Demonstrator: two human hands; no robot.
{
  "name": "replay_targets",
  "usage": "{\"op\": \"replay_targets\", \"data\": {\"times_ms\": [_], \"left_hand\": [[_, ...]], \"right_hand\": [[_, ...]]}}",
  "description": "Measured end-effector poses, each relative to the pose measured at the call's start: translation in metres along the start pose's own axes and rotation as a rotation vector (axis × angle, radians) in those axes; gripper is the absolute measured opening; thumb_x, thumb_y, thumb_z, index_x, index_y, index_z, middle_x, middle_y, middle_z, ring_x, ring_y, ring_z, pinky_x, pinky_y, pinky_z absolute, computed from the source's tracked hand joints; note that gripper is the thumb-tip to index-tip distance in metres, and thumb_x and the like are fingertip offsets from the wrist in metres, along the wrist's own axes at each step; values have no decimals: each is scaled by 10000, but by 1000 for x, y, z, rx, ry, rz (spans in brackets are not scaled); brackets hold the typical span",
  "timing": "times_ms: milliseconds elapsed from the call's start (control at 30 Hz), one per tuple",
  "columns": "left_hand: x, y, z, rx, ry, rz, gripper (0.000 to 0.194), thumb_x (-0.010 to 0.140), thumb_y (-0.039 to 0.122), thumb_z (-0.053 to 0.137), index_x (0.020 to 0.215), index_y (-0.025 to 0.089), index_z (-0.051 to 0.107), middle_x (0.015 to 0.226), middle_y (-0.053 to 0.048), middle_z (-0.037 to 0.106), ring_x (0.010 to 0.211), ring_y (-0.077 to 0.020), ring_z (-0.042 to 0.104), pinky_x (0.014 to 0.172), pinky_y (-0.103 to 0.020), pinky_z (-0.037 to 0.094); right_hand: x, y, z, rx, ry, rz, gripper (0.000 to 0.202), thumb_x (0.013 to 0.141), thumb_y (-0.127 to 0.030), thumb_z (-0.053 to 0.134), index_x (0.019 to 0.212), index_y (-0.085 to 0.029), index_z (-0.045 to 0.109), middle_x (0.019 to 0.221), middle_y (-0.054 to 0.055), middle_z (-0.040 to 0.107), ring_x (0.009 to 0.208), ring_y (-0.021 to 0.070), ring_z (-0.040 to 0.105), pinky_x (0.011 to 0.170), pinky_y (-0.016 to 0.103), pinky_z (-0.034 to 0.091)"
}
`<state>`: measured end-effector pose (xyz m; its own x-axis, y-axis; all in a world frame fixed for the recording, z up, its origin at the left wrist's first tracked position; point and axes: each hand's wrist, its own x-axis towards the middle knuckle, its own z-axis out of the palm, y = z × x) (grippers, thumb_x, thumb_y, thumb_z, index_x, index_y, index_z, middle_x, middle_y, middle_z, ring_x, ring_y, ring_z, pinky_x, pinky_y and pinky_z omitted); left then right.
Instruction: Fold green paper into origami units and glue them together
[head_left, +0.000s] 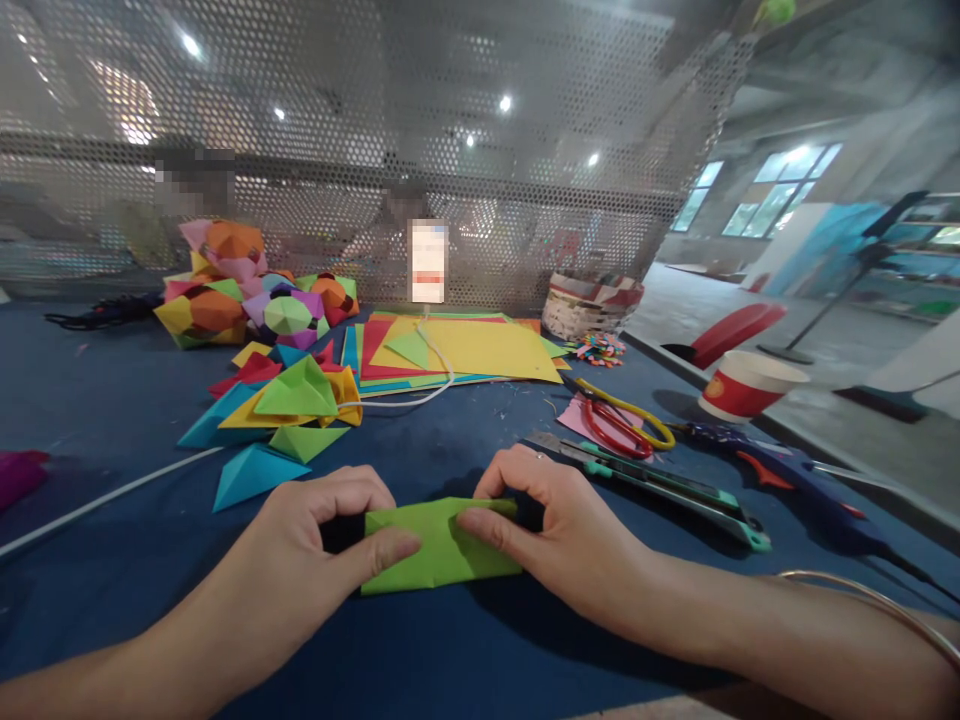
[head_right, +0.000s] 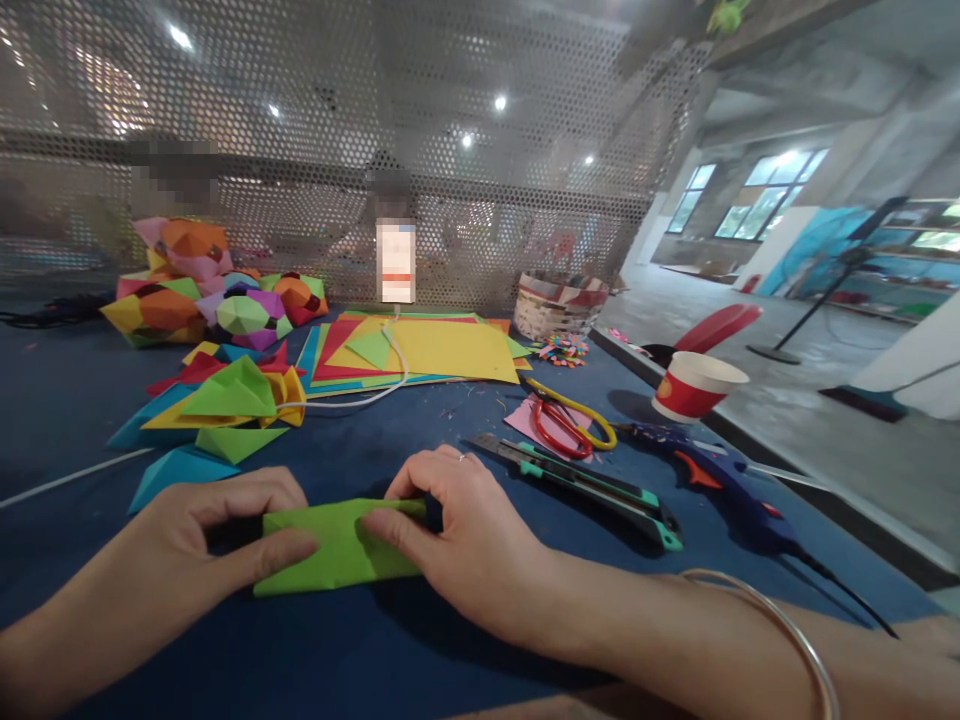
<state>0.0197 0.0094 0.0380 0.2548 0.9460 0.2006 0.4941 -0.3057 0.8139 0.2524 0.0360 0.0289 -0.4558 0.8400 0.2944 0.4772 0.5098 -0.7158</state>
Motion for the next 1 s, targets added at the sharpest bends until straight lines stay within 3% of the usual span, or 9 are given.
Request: {"op": "replay_targets", "data": {"times_ms": [233, 400, 600, 767, 900, 1000], "left_hand": [[-4, -11, 5, -7, 16, 13, 373, 898, 446, 693, 611, 217, 629, 660, 39, 541, 601, -115, 526, 571, -208, 426], [-5, -21, 7, 37, -35, 53, 423, 961, 471, 623, 624, 216, 600, 672, 40, 537, 618, -122, 545, 591, -240, 409], [0, -16, 4, 211, -114, 153, 415, 978, 410, 514, 613, 214, 506, 661, 25, 584, 660, -154, 572, 626, -279, 426], [-6, -7, 8, 436, -37, 316, 338, 996, 293, 451, 674, 213, 517, 781, -8, 615, 713, -171, 589, 639, -301, 448], [-10, -15, 12, 549, -7, 392, 308, 993, 237, 466, 690, 220, 518, 837, -28, 601, 755, -204, 572, 647, -340, 431], [-9, -20, 12, 557, 69, 413, 107, 937, 243, 557, 831, 234, 556, 889, -26, 603, 797, -231, 575, 678, -364, 458]], "right_hand": [[0, -2, 0, -56, -28, 55, 171, 916, -262, 776, 792, -198, 678, 776, -13, 637, 764, 171, 565, 724, 306, 392], [-1, -5, 0, -128, -73, 68, 156, 928, -262, 760, 816, -196, 674, 776, -10, 639, 760, 173, 555, 740, 315, 377], [-2, -7, 0, -200, -132, 60, 189, 917, -231, 770, 787, -191, 639, 747, -19, 591, 732, 158, 525, 748, 313, 362], [-3, -6, 3, -262, -134, 28, 182, 898, -154, 753, 787, -188, 613, 777, -14, 577, 749, 158, 506, 752, 314, 346], [-2, -4, 4, -287, -151, -34, 184, 883, -106, 728, 782, -189, 597, 779, -2, 604, 813, 183, 512, 764, 326, 334], [-1, -6, 3, -299, -176, -40, 168, 888, -112, 720, 795, -186, 602, 797, 12, 633, 845, 197, 519, 775, 336, 336]]}}
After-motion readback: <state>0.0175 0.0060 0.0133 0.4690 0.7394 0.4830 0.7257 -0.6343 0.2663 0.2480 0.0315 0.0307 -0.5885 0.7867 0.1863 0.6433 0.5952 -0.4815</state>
